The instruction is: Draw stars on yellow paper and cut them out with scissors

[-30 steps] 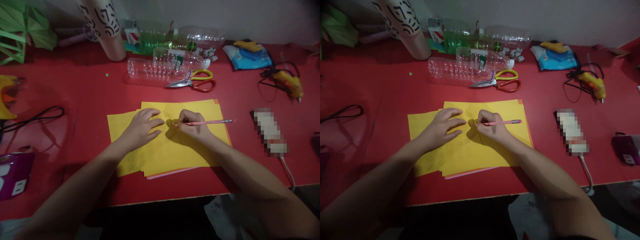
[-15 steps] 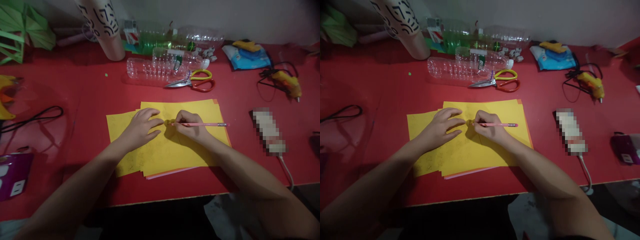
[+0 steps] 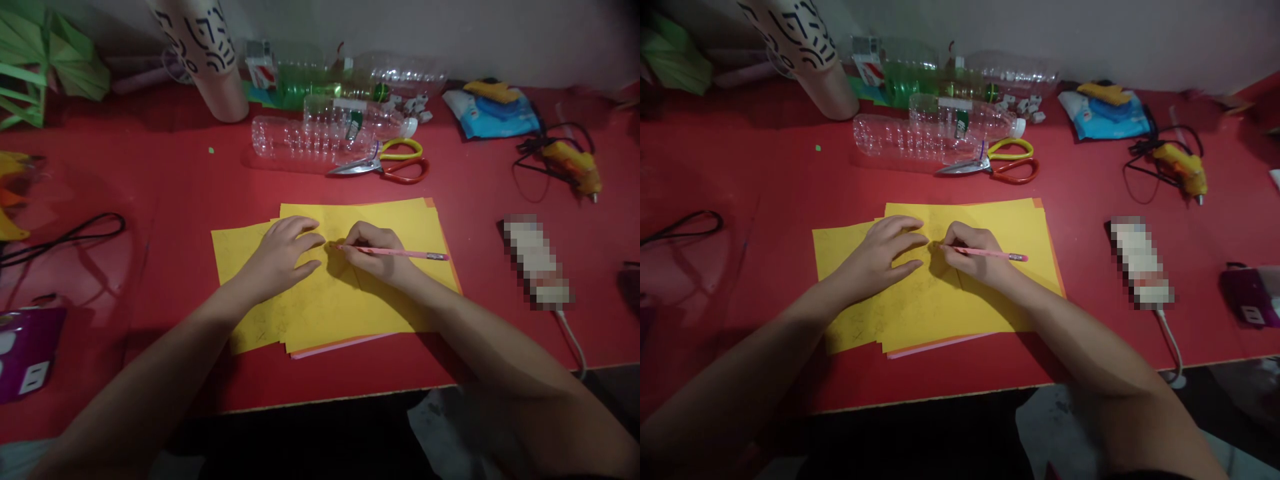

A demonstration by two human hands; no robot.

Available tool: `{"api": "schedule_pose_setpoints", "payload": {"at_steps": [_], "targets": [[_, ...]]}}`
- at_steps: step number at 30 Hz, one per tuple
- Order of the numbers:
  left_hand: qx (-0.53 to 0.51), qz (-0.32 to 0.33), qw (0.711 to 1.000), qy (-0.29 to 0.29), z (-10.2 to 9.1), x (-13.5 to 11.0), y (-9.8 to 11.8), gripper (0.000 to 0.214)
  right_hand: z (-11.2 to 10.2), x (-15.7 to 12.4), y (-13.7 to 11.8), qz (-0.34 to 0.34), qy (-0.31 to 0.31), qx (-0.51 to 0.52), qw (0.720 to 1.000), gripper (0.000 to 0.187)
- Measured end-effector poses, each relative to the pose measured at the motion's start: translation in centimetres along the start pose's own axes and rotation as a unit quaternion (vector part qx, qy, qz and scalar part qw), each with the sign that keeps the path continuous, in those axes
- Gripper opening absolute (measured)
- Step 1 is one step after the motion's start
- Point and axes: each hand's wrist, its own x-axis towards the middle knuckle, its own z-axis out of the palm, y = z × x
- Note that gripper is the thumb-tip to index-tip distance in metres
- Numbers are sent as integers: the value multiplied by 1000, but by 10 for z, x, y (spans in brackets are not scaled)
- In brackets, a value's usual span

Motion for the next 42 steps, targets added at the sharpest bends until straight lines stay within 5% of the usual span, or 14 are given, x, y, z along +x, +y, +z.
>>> {"api": "schedule_pose_setpoints", "payload": {"at_steps": [29,42], "targets": [[-4,2,1000,-4,-2,-2,0,28,1,0,-2,37,89,11,995,17],[1,2,1000,-9,-2,-1,0,29,0,-1,-2,28,76,13,997,16]]}}
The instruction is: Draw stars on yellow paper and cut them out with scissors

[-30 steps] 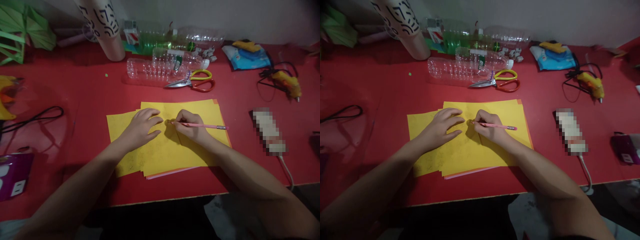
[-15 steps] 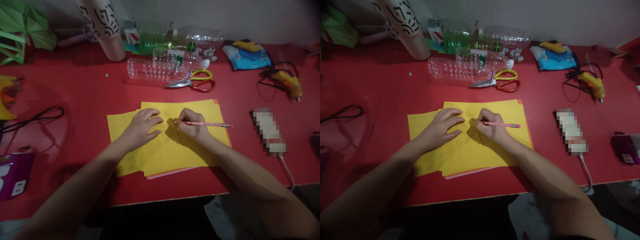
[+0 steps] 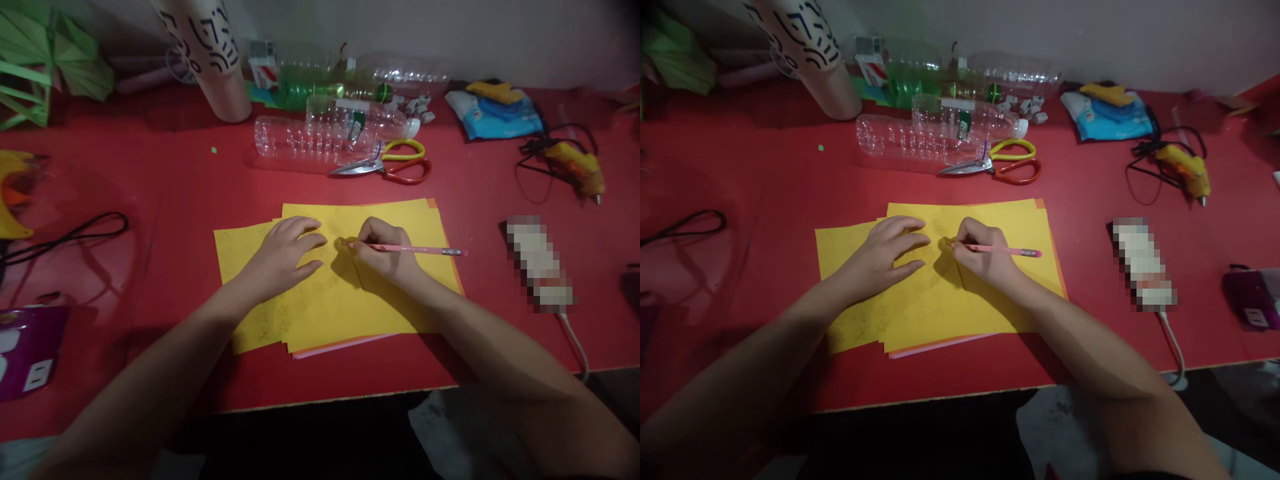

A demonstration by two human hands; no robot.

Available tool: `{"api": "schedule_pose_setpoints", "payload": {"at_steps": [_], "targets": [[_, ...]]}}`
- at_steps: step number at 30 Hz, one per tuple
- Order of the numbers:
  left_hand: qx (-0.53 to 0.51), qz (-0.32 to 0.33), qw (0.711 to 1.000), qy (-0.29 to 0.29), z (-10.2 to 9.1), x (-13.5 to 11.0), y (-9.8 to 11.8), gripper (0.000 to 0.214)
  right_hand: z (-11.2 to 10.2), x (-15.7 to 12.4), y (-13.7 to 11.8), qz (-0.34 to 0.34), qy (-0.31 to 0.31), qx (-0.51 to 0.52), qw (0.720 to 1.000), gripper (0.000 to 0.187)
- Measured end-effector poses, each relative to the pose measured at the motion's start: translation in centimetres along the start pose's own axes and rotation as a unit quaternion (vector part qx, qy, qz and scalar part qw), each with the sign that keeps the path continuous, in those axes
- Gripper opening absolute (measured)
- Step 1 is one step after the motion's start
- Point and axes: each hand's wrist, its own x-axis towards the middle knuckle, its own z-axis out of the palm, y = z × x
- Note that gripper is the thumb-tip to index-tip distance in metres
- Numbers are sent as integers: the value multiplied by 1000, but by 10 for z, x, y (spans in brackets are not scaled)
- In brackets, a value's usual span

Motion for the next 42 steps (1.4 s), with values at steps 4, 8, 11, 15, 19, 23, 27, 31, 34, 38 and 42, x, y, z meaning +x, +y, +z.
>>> {"api": "schedule_pose_setpoints", "payload": {"at_steps": [4,8,11,15,19,23,27,31,34,38,42], "targets": [[-3,0,1000,4,0,0,0,28,-1,0,-1,-11,-22,-11,1000,15],[-4,2,1000,3,0,0,0,29,-1,-1,-1,-24,-42,-8,999,14],[-7,3,1000,7,0,0,-1,28,-1,-2,-2,-27,-53,-8,998,15],[-8,5,1000,8,1,0,-2,28,-1,-3,-2,-20,-64,-18,998,15],[-3,5,1000,6,0,1,-2,29,-1,-3,-3,-22,-70,-14,997,15],[-3,6,1000,6,0,1,-1,29,-1,-3,-4,-21,-77,-16,997,14],[-4,4,1000,7,1,1,-2,29,0,-3,-4,-24,-82,-15,996,14],[-3,5,1000,6,1,0,-1,28,0,-1,-2,-21,-71,4,997,15],[0,11,1000,6,0,0,-1,30,-2,2,0,21,-35,56,998,16],[15,19,1000,7,-2,1,-4,31,-5,3,2,58,-3,104,993,19],[32,3,999,33,0,1,-9,30,-7,-3,-3,17,-32,72,997,11]]}}
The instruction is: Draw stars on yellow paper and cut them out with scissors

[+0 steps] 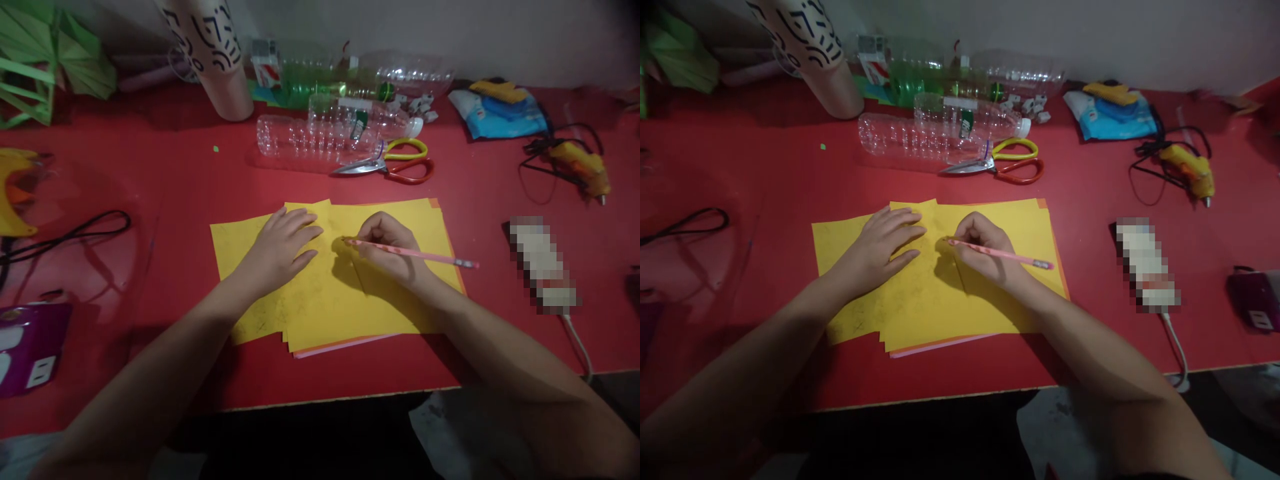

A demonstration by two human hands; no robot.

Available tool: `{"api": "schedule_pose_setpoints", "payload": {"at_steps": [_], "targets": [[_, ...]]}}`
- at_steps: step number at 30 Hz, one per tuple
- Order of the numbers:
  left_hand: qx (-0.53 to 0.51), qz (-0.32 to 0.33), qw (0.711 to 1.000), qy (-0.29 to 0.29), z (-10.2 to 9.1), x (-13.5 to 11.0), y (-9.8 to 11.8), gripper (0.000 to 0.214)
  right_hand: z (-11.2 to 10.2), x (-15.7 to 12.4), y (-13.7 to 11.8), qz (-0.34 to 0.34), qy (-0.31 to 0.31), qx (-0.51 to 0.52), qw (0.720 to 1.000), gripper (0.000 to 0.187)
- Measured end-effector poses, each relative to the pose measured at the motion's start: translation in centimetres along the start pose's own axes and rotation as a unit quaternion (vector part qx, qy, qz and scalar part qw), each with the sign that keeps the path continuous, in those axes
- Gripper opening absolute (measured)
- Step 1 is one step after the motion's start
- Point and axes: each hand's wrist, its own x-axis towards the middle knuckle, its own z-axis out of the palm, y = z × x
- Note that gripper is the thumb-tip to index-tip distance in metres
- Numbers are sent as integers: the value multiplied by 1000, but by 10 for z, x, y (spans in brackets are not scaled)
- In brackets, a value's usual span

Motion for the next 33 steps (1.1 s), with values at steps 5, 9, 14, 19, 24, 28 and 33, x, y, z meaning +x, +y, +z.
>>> {"api": "schedule_pose_setpoints", "payload": {"at_steps": [5,9,14,19,24,28,33], "targets": [[12,13,1000,20,3,-4,3,38,2,-5,-6,6,-70,-27,997,11],[10,38,999,-3,2,-5,4,36,3,-3,-5,6,-54,-45,997,13],[-2,38,999,-10,2,-3,2,33,3,-2,-4,-2,-64,-49,997,10],[-10,35,999,-10,3,-3,2,33,3,-1,-4,3,-75,-48,996,9],[-13,28,999,-14,2,-3,2,32,4,-1,-2,-1,-81,-52,995,11],[-11,30,999,-16,2,-2,2,34,5,-1,-1,5,-71,-53,996,11],[-9,28,999,-17,2,-2,3,35,7,0,1,-17,-39,-53,998,14]]}}
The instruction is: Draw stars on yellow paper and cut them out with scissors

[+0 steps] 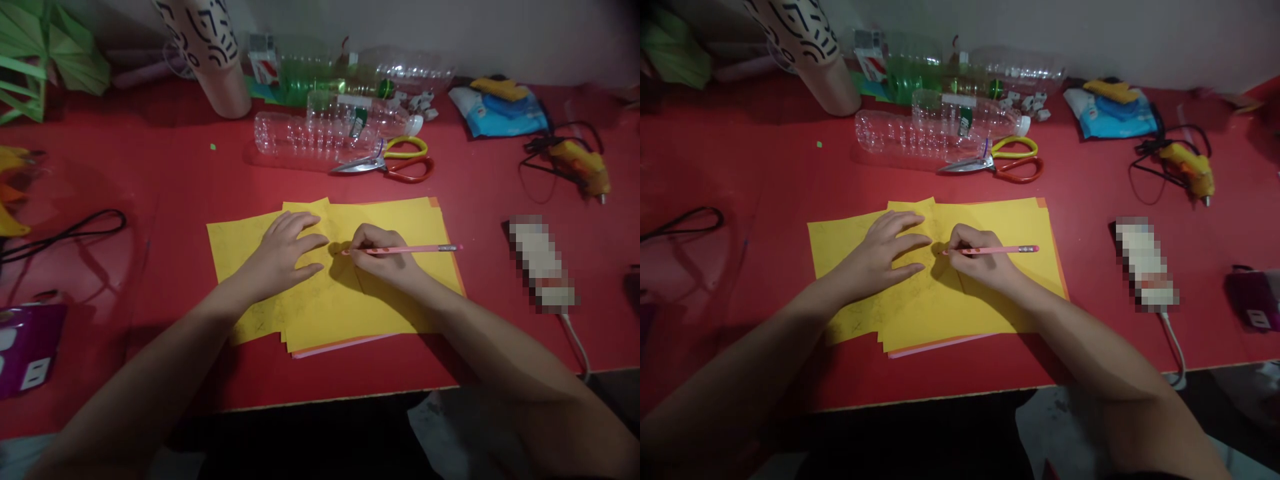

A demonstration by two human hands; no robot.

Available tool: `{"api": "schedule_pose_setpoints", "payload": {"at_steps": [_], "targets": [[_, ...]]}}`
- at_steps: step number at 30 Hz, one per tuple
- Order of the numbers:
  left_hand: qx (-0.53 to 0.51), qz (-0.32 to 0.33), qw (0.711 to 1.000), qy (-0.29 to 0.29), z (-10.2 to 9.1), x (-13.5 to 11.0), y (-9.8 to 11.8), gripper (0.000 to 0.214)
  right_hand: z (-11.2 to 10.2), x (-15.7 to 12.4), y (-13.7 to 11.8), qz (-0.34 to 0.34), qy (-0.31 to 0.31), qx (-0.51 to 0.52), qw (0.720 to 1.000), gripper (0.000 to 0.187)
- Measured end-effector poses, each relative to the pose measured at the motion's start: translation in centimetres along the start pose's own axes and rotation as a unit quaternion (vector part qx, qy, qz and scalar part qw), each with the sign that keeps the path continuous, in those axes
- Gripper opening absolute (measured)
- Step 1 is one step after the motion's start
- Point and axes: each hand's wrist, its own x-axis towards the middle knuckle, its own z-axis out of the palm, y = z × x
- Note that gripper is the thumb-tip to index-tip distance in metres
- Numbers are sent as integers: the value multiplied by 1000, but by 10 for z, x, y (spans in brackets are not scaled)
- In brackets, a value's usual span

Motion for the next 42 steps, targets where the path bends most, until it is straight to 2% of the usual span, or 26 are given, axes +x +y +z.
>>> {"api": "schedule_pose_setpoints", "payload": {"at_steps": [14,42], "targets": [[-1,7,1000,6,0,0,0,34,2,0,-3,26,38,-12,999,13],[-20,-14,1000,-2,-1,0,1,31,-5,2,-1,-22,-17,-10,1000,16]]}}
